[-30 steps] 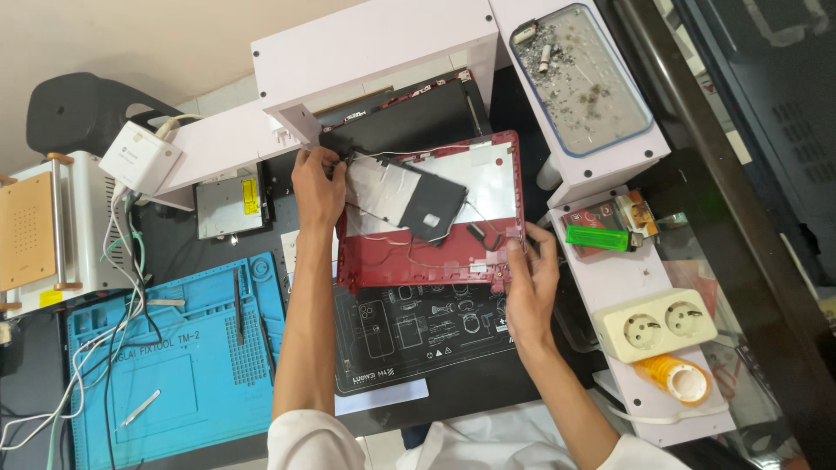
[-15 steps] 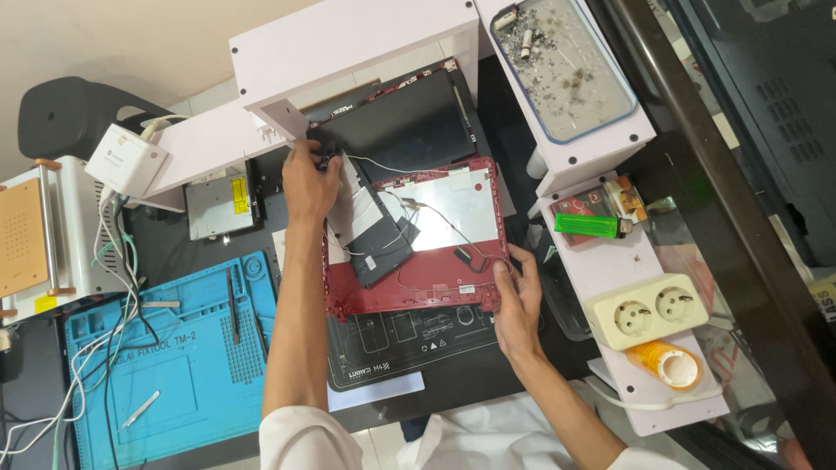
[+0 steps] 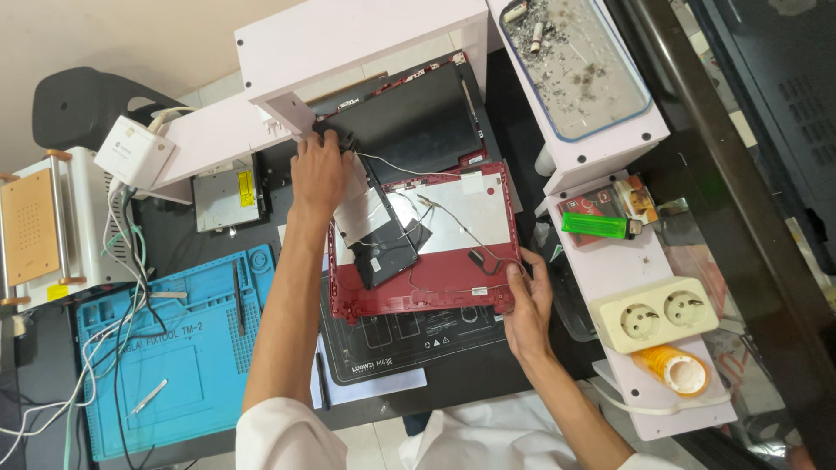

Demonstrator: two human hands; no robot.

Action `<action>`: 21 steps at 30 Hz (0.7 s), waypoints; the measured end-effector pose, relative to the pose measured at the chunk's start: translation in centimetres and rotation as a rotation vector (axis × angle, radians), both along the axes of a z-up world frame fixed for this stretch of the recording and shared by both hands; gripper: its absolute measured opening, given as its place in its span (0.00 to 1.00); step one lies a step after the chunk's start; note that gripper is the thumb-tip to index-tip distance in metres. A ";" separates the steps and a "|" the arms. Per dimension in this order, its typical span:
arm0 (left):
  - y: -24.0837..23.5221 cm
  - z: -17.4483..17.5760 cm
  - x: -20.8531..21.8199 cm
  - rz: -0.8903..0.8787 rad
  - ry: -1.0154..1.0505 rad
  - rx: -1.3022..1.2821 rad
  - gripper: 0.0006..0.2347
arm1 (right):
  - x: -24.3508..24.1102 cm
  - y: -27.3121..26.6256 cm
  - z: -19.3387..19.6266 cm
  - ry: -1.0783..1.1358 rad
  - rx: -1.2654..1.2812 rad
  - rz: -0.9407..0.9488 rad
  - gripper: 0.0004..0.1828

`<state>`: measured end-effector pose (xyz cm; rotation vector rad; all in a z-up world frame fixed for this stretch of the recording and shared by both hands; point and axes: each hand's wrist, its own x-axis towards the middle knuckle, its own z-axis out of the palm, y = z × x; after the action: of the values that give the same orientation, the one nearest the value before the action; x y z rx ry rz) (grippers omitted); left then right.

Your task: The person disassembles a red laptop, removing the back cover and a motherboard. They then handle the laptop's screen assembly, detaching a ribbon cable and peeling back a white protective film from the screen's surface.

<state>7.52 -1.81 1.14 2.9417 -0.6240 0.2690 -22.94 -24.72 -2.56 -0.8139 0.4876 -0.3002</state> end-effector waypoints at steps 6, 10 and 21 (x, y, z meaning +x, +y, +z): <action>0.0 -0.7 0.7 -0.015 -0.013 0.147 0.13 | 0.0 -0.4 0.2 0.005 0.010 0.011 0.16; 0.0 -0.3 0.4 -0.041 0.018 0.135 0.14 | 0.0 -0.5 0.2 -0.003 -0.004 0.018 0.16; -0.3 0.1 0.8 0.001 0.051 0.166 0.11 | -1.1 -0.4 -1.4 -0.022 -0.021 0.054 0.16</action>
<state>8.31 -2.13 1.25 3.0959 -0.6689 0.1475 -24.07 -25.10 -3.92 -0.8414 0.4416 -0.2650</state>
